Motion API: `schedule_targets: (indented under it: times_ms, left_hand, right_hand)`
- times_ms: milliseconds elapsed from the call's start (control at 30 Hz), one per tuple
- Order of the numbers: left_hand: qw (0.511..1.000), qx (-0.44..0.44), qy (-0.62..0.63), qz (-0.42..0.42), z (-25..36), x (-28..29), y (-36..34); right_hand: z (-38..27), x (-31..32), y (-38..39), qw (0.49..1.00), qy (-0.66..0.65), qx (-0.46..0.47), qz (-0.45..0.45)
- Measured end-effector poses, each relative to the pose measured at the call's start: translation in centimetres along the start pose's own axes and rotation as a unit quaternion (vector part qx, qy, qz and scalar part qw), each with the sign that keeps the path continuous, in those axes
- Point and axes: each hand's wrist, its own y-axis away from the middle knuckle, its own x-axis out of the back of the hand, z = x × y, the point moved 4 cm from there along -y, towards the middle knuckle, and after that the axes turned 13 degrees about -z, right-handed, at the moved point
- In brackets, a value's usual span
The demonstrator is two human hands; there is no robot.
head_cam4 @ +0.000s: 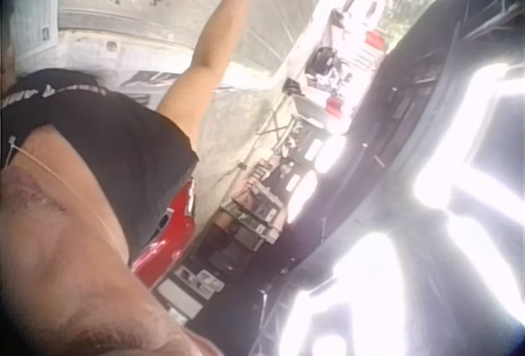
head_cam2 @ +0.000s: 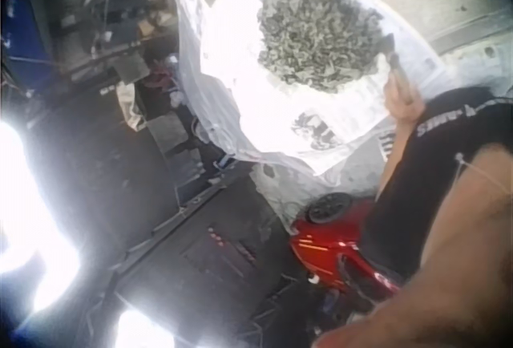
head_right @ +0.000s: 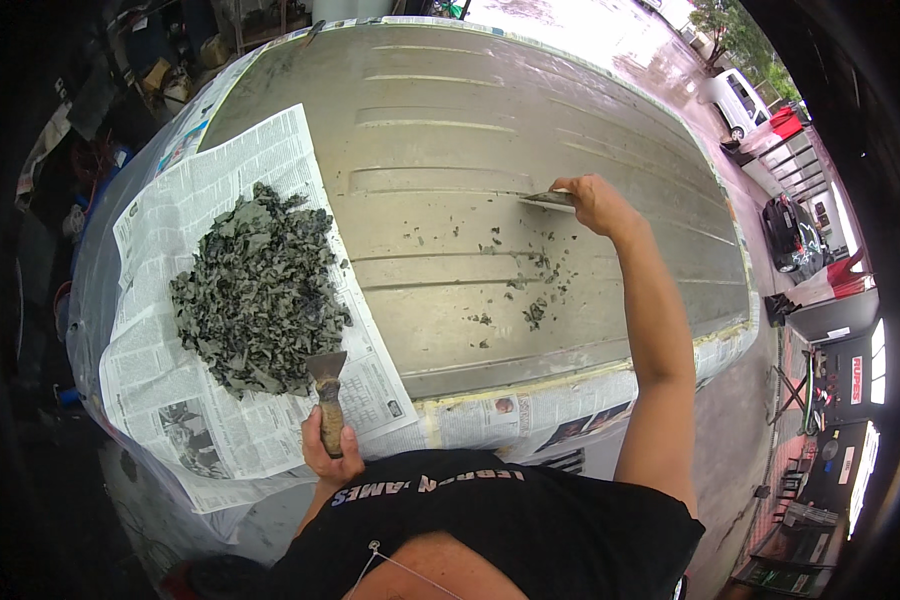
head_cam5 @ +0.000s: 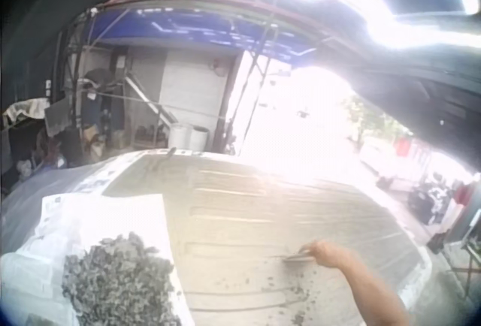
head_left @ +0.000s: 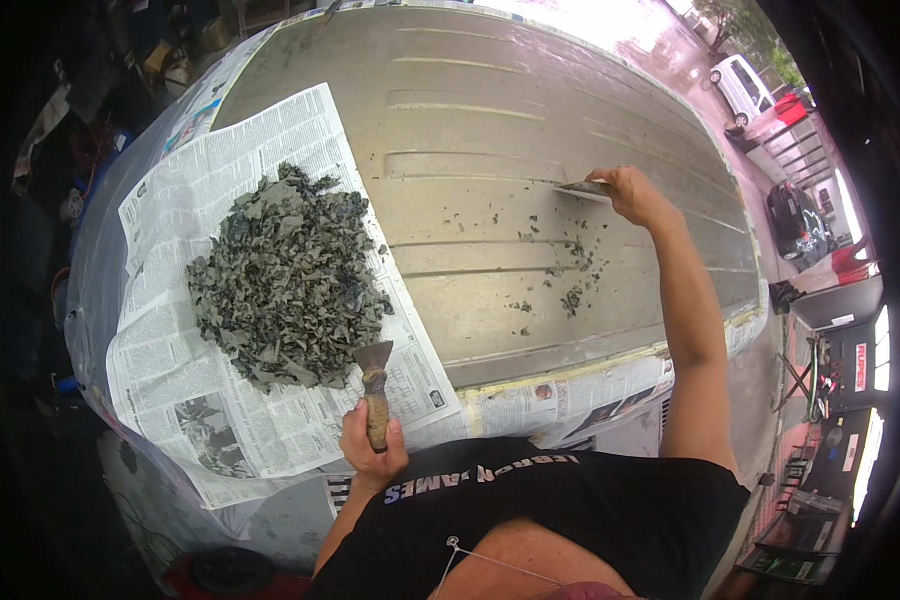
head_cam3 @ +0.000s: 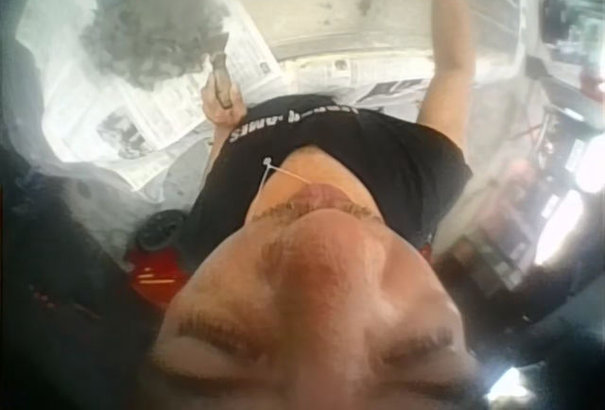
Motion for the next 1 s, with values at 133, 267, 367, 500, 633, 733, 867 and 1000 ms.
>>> schedule_targets:
  times_ms: [133, 267, 367, 500, 633, 733, 867, 1000]
  left_hand:
    - [1.000, -0.005, -0.001, -0.016, 0.0, 0.1, 0.2]
    - [1.000, 0.003, 0.004, -0.018, 0.1, 0.1, 0.0]
    - [1.000, 0.008, 0.010, -0.019, 0.0, 0.0, 0.2]
    - [1.000, 0.000, 0.001, -0.010, -0.1, 0.0, 0.1]
    - [1.000, 0.002, 0.008, -0.009, -0.1, 0.0, 0.2]
    - [1.000, -0.004, 0.003, -0.010, -0.1, -0.1, 0.1]
    - [1.000, 0.000, 0.009, -0.006, -0.1, -0.2, -0.1]
    - [1.000, 0.002, 0.006, -0.020, -0.3, 0.0, 0.5]
  right_hand:
    - [-0.6, 0.4, -0.6, 0.999, 0.007, 0.021, 0.030]
    - [-0.4, 0.0, -1.0, 1.000, -0.013, 0.012, 0.018]
    - [-0.4, 0.2, -0.8, 0.999, 0.023, 0.025, 0.004]
    - [-0.9, 0.4, -0.2, 0.998, 0.038, 0.037, 0.029]
    - [-1.8, -1.4, 0.4, 0.986, 0.133, 0.066, 0.076]
    - [-3.0, -3.7, 2.3, 0.979, 0.182, 0.043, 0.079]
    - [-2.7, -5.6, 2.1, 0.969, 0.218, 0.025, 0.112]
    - [-3.1, -6.7, 2.4, 0.969, 0.202, 0.034, 0.140]
